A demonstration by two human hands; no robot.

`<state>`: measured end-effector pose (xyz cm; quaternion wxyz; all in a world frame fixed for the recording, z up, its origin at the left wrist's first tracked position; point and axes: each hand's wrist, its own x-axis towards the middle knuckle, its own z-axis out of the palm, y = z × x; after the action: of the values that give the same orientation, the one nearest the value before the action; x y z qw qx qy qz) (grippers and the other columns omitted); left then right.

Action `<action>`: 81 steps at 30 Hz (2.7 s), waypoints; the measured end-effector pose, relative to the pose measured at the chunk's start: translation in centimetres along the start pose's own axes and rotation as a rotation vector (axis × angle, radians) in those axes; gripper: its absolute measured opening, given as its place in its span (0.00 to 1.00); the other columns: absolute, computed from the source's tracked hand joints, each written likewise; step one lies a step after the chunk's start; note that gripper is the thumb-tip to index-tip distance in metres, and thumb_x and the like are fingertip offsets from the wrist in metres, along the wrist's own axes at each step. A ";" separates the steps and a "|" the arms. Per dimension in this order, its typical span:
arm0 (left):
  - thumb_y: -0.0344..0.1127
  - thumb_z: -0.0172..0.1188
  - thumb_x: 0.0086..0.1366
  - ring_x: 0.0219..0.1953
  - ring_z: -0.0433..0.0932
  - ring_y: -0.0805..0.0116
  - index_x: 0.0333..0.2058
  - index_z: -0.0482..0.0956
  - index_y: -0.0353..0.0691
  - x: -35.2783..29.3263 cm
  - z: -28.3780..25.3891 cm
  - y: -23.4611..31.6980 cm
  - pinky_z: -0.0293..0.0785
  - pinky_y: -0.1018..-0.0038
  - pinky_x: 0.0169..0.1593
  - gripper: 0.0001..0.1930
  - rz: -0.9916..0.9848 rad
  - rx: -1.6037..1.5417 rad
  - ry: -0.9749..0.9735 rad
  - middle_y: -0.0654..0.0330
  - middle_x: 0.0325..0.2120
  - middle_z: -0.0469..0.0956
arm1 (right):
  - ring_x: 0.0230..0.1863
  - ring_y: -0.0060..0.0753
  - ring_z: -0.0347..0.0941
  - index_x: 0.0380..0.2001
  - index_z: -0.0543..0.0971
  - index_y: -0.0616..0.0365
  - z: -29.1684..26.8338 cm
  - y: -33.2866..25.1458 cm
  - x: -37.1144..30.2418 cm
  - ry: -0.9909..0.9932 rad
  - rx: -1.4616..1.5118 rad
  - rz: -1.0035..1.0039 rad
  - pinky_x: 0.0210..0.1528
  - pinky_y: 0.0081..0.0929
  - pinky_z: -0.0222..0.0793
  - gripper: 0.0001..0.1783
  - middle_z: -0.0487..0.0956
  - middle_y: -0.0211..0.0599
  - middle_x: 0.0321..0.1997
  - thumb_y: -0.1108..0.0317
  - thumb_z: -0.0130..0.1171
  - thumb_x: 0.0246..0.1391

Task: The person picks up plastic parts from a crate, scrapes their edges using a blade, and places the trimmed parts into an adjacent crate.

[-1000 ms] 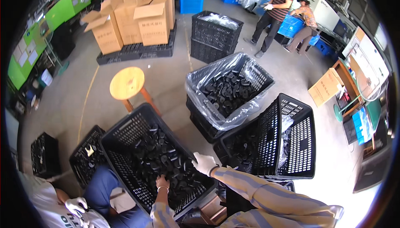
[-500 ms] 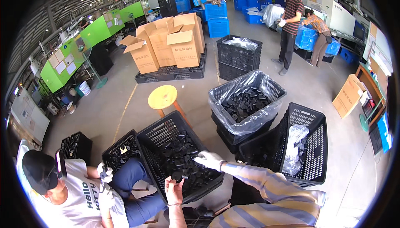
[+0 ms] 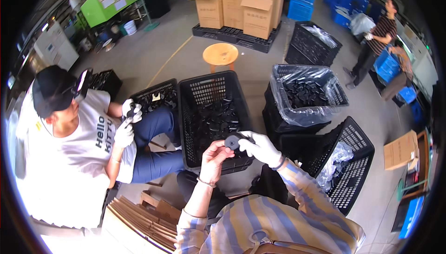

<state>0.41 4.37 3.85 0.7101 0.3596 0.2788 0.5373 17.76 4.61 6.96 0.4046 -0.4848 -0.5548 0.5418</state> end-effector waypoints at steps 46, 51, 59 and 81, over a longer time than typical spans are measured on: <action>0.17 0.54 0.51 0.39 0.74 0.69 0.43 0.67 0.33 -3.3 0.2 -0.8 0.70 0.77 0.45 0.18 0.179 0.153 0.011 0.59 0.39 0.69 | 0.35 0.22 0.70 0.42 0.69 0.59 0.1 -2.0 -1.5 -0.167 -0.194 -0.316 0.37 0.19 0.66 0.18 0.74 0.35 0.38 0.75 0.55 0.44; 0.17 0.57 0.45 0.37 0.69 0.75 0.39 0.71 0.36 -3.4 1.2 0.1 0.66 0.82 0.40 0.19 0.449 0.610 0.132 0.60 0.37 0.69 | 0.35 0.21 0.70 0.42 0.69 0.59 -0.1 -0.7 -1.2 -0.141 -0.240 -0.240 0.37 0.18 0.66 0.18 0.74 0.34 0.37 0.75 0.55 0.44; 0.16 0.56 0.41 0.38 0.69 0.71 0.39 0.71 0.38 -3.1 0.5 0.2 0.66 0.80 0.39 0.22 0.549 0.792 0.142 0.57 0.38 0.69 | 0.36 0.24 0.71 0.42 0.70 0.58 0.3 -1.2 -0.6 -0.134 -0.225 -0.238 0.37 0.20 0.66 0.19 0.73 0.36 0.38 0.76 0.55 0.43; 0.55 0.50 0.53 0.43 0.69 0.57 0.37 0.74 0.41 -0.5 -13.5 -9.7 0.57 0.61 0.52 0.23 -0.254 1.809 0.027 0.54 0.36 0.73 | 0.42 0.48 0.70 0.51 0.62 0.56 -9.4 14.0 8.1 0.301 -0.978 0.348 0.44 0.38 0.64 0.41 0.74 0.48 0.38 0.40 0.54 0.37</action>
<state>-4.85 5.12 -11.94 0.2080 0.7394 0.6393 0.0358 26.68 13.68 -6.78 0.1112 -0.7737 -0.5895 0.2038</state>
